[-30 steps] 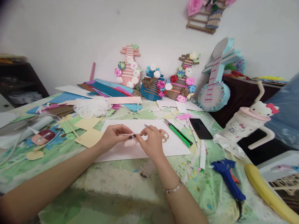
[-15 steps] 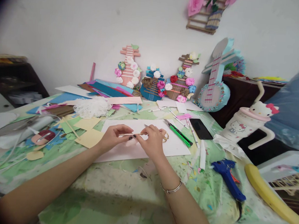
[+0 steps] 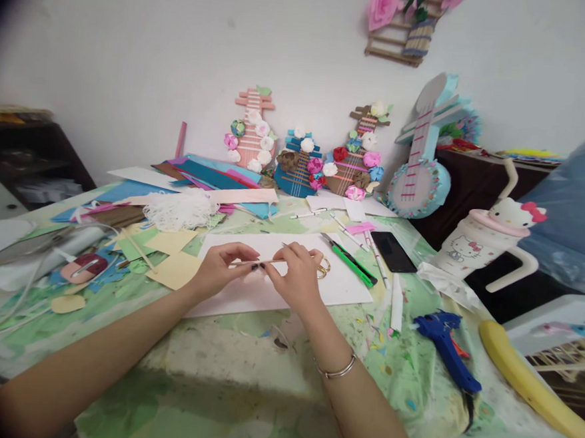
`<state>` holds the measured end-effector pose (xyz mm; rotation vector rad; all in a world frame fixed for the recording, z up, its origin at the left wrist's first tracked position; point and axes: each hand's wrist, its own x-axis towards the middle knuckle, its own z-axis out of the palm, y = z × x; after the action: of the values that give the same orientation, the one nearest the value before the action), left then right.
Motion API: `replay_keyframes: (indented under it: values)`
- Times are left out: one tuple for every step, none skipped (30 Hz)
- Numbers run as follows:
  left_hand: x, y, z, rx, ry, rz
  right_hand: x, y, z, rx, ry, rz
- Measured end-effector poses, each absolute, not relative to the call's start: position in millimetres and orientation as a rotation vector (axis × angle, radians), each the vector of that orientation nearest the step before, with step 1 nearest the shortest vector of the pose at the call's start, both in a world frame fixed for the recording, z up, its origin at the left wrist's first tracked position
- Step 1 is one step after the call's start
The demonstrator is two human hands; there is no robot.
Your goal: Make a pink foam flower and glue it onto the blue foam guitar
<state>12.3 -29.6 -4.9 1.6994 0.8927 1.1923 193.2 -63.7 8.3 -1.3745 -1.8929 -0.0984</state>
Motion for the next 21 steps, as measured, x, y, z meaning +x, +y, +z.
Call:
replay_keyframes:
  values:
    - [12.2,-29.7,-5.5,1.705,0.891,1.201,193.3,-63.6,8.3,-1.38,-1.903,-0.083]
    - [12.1,-29.9,-6.1,1.71,0.887,1.206,193.4,-63.5,8.3,-1.388,-1.91,-0.066]
    - [12.1,-30.1,-6.5,1.715,0.884,1.209,193.5,-63.2,8.3,-1.399,-1.912,-0.051]
    - [12.2,-30.3,-6.7,1.722,0.884,1.211,193.6,-62.9,8.3,-1.411,-1.911,-0.039]
    - [12.4,-30.5,-6.7,1.733,0.886,1.215,193.6,-62.6,8.4,-1.424,-1.906,-0.03]
    - [12.6,-30.6,-6.4,1.751,0.89,1.222,193.6,-62.3,8.5,-1.435,-1.899,-0.025]
    - [12.9,-30.7,-5.9,1.774,0.895,1.232,193.6,-62.0,8.6,-1.443,-1.891,-0.023]
    - [13.2,-30.8,-5.3,1.8,0.899,1.244,193.7,-61.7,8.8,-1.448,-1.885,-0.024]
    - [13.5,-30.9,-4.7,1.822,0.901,1.255,193.7,-61.6,9.0,-1.45,-1.878,-0.031]
    - [13.8,-30.9,-4.1,1.839,0.9,1.263,193.6,-61.5,9.1,-1.451,-1.872,-0.042]
    - [14.0,-31.0,-3.7,1.848,0.898,1.267,193.6,-61.4,9.2,-1.452,-1.865,-0.054]
    - [14.2,-31.0,-3.5,1.85,0.899,1.269,193.5,-61.4,9.3,-1.452,-1.858,-0.064]
    - [14.3,-31.0,-3.4,1.85,0.899,1.27,193.5,-61.5,9.4,-1.452,-1.851,-0.071]
    - [14.4,-31.0,-3.5,1.85,0.899,1.27,193.5,-61.5,9.4,-1.453,-1.843,-0.076]
    - [14.4,-30.9,-3.7,1.851,0.9,1.269,193.5,-61.6,9.5,-1.454,-1.837,-0.078]
    - [14.4,-30.9,-3.8,1.853,0.901,1.267,193.5,-61.6,9.5,-1.454,-1.834,-0.078]
    - [14.4,-30.9,-3.9,1.856,0.9,1.265,193.6,-61.6,9.5,-1.453,-1.833,-0.078]
    - [14.5,-30.9,-3.9,1.86,0.898,1.263,193.7,-61.6,9.5,-1.451,-1.831,-0.077]
    - [14.6,-31.0,-3.8,1.863,0.895,1.261,193.8,-61.5,9.5,-1.447,-1.828,-0.073]
    - [14.8,-31.2,-3.6,1.864,0.894,1.261,193.8,-61.4,9.5,-1.445,-1.824,-0.067]
    - [15.0,-31.6,-3.3,1.863,0.893,1.262,193.9,-61.3,9.5,-1.443,-1.818,-0.059]
